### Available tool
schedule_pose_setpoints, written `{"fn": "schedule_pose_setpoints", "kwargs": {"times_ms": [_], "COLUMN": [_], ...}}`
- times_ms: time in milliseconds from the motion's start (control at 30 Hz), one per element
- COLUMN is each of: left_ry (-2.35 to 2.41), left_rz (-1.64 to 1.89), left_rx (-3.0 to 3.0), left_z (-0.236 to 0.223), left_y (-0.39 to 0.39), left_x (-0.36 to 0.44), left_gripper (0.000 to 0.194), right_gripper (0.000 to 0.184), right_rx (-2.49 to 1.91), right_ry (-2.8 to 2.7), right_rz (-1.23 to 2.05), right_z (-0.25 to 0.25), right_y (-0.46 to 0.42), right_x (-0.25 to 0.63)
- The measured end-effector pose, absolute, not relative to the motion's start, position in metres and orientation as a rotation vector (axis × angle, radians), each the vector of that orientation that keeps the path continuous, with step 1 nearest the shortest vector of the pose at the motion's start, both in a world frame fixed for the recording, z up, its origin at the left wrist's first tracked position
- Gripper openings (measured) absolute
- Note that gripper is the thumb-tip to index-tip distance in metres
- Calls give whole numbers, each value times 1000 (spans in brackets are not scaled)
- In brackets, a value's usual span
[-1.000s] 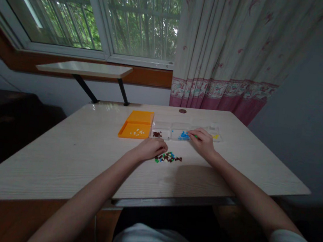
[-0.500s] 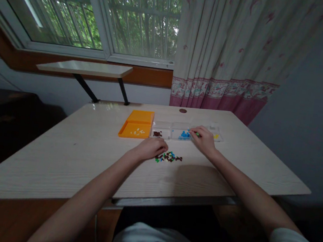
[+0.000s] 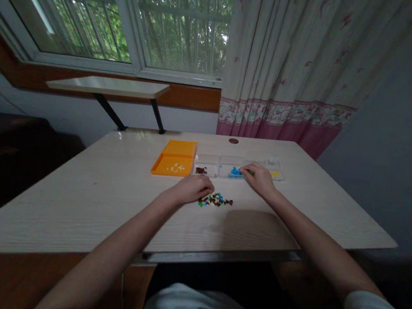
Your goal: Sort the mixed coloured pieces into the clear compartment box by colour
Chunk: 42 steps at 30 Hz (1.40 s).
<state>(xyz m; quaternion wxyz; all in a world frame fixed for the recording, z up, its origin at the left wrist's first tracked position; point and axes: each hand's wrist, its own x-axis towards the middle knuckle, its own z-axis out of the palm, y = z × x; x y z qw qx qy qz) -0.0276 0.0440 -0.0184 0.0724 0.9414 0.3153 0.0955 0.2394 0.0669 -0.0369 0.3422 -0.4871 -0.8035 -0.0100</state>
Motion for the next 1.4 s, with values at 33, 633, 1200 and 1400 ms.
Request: {"fn": "schedule_pose_setpoints", "kwargs": {"times_ms": [33, 633, 1200, 1400], "left_ry": [937, 896, 919, 883], "left_rz": [283, 372, 645, 702], "left_rx": [2826, 2836, 2732, 2699], "left_z": [-18, -24, -19, -19], "left_y": [44, 44, 36, 36], "left_x": [-28, -24, -16, -17], "left_gripper": [22, 20, 14, 15], "right_gripper": [21, 18, 17, 17], "right_rx": [-1226, -907, -793, -774], "right_ry": [-2128, -2532, -2398, -2351], "right_rz": [1, 192, 126, 97], "right_z": [-37, -38, -41, -42], "right_y": [66, 43, 35, 35], "right_x": [238, 208, 193, 193]}}
